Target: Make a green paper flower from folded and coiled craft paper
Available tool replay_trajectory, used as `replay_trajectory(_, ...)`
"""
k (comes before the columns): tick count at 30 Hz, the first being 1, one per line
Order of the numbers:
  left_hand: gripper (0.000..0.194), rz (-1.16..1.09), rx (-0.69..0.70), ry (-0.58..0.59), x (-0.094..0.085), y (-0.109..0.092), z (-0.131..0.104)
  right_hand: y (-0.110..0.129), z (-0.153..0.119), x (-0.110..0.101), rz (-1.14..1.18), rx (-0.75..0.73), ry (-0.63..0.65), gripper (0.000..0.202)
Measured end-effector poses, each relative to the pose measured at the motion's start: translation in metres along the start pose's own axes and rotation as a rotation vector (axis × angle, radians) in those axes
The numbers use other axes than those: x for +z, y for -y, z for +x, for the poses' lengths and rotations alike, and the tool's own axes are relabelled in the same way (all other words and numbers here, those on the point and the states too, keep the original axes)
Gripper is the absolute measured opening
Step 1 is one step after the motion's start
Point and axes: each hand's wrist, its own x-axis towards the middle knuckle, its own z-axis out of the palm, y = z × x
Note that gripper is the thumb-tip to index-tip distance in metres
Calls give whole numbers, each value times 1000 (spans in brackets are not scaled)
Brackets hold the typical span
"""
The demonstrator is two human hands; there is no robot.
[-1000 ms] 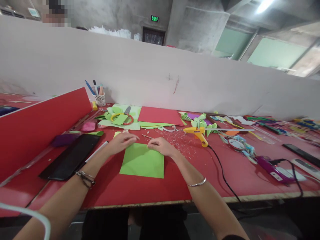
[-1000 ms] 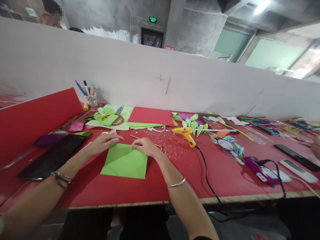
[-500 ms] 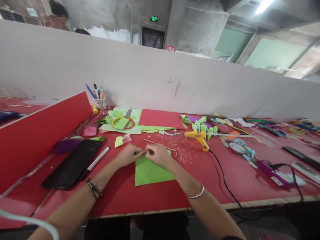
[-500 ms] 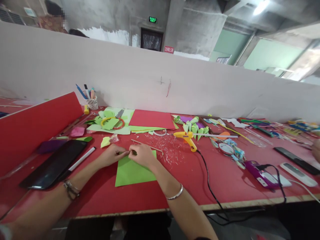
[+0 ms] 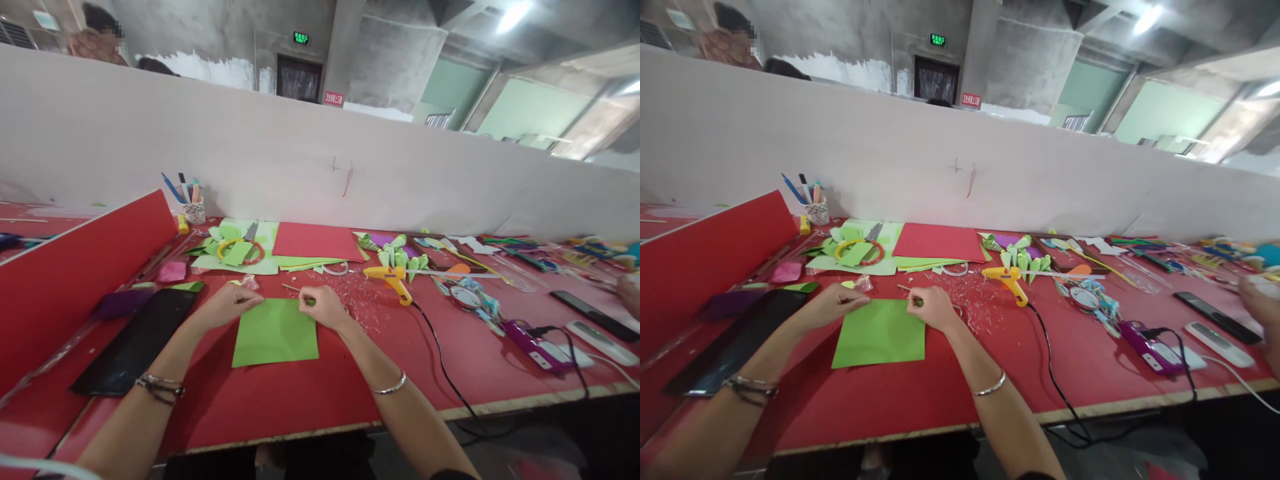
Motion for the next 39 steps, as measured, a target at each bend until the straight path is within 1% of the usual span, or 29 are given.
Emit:
replay_trajectory(4,40,8,-12,6,-11,1,-4,-7,1,-2,-13,36,-33,8)
replay_trajectory(9,40,71,-23,50,-16,1,-7,-9,0,-1,-13,47,-52,7)
replay_trajectory(12,38,68,-30,29,-23,-2,-13,-12,-1,-1,-7,44,-72,6)
replay_trajectory(15,34,45,-74,-20,-33,-5,-26,-14,1,-3,12,39,-114,9)
replay_trajectory(17,33,30,-100,-38,-37,-8,-34,-9,3,-6,36,26,-153,12)
replay_trajectory(20,37,41,-92,-15,-35,-16,-38,9,5,-13,74,-28,-191,18)
replay_trajectory(22,40,55,-66,4,-29,-24,-37,24,4,-18,92,-102,-149,18)
replay_trajectory(23,41,61,-50,9,-26,-28,-36,31,2,-20,95,-153,-83,18)
replay_trajectory(25,42,80,-22,19,-20,-36,-34,41,-3,-22,53,-228,106,17)
replay_trajectory(27,41,132,-17,37,-15,-43,-34,45,-7,-21,-14,-253,281,18)
replay_trajectory(29,34,218,-12,31,-10,-51,-34,45,-10,-17,-49,-250,355,23)
replay_trajectory(31,25,348,21,-9,-7,-58,-34,44,-11,-11,-43,-245,344,26)
replay_trajectory(35,21,611,122,-64,0,-66,-31,41,-13,-2,-23,-239,299,24)
replay_trajectory(37,21,650,142,-89,3,-66,-29,38,-15,0,-11,-232,280,22)
replay_trajectory(39,21,625,129,-103,8,-62,-28,33,-17,2,9,-222,264,22)
